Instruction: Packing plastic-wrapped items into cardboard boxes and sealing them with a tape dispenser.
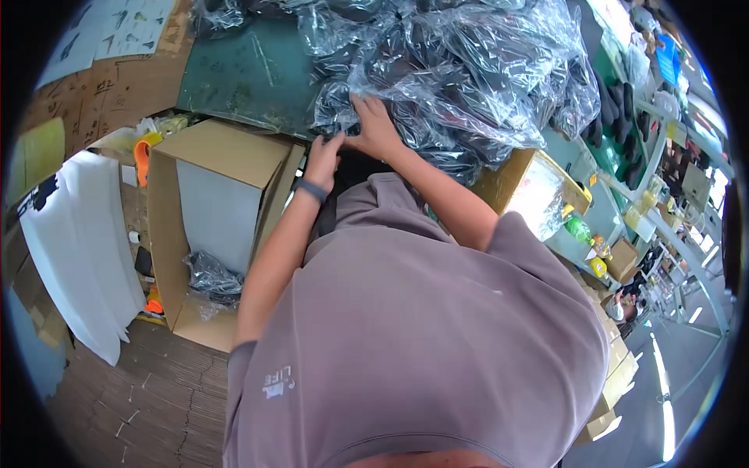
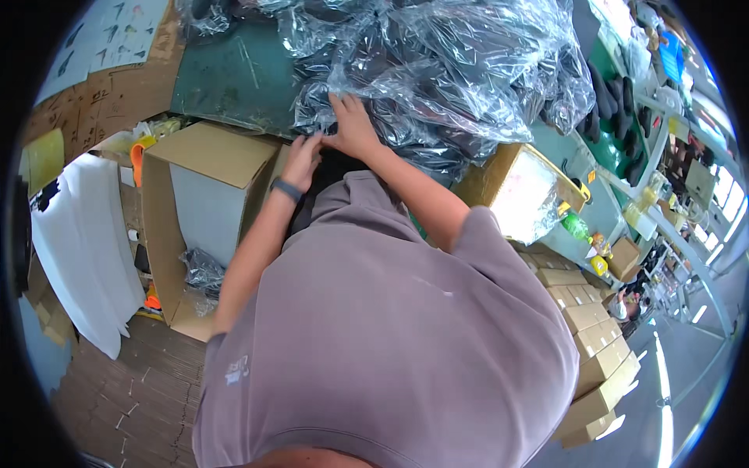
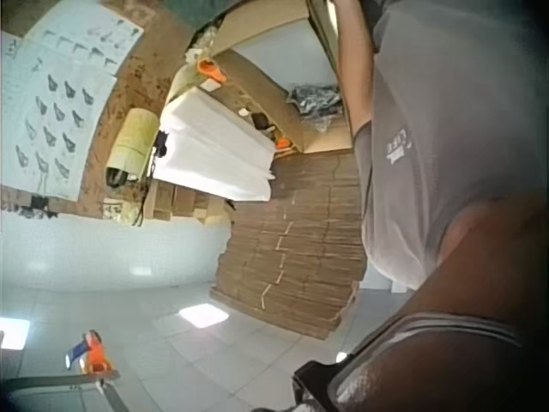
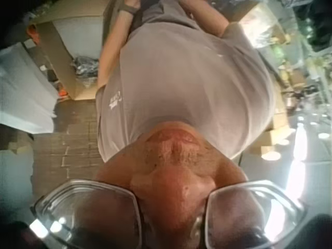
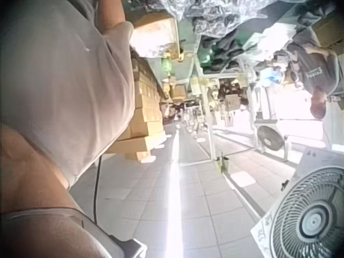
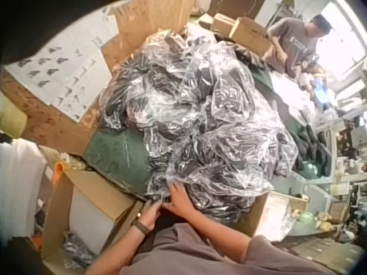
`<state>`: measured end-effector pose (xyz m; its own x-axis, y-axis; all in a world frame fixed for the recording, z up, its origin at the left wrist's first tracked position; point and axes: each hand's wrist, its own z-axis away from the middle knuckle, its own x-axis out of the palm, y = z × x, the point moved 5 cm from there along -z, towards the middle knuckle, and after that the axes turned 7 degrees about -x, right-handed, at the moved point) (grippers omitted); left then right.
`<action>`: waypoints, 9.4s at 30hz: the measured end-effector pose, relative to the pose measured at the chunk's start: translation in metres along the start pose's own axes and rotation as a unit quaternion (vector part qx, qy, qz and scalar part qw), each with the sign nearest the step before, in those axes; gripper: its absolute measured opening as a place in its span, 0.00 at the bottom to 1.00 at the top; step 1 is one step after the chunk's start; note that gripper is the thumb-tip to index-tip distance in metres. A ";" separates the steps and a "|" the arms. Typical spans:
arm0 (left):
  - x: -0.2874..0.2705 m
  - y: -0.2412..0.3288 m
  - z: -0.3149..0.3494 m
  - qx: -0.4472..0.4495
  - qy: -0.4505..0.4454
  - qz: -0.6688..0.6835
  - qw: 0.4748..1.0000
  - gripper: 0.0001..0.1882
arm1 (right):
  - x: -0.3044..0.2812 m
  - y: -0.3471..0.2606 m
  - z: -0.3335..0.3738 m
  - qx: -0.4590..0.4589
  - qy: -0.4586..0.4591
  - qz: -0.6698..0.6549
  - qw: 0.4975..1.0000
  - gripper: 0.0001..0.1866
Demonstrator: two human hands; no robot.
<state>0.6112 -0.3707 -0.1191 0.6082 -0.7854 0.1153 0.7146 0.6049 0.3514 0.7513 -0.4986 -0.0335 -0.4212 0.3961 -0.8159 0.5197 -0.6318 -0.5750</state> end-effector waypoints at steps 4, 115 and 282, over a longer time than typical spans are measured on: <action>0.036 -0.008 -0.078 -0.138 0.074 0.210 0.965 0.38 | -0.055 0.017 0.104 0.266 0.115 -0.251 0.923 0.30; -0.469 -0.032 0.336 0.297 0.273 -0.186 0.896 0.36 | -0.252 -0.009 0.042 0.286 0.051 -0.448 0.845 0.30; -0.746 -0.277 0.259 -0.097 0.541 -0.171 0.818 0.69 | 0.264 -0.356 -0.050 -0.206 -0.100 0.218 0.949 0.55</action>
<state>-0.1300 0.0136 -0.0615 0.2363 -0.4009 -0.8851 0.8848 0.4654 0.0255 0.4918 -0.1361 -0.0476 -0.2092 -0.0031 -0.9779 0.9065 -0.3757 -0.1928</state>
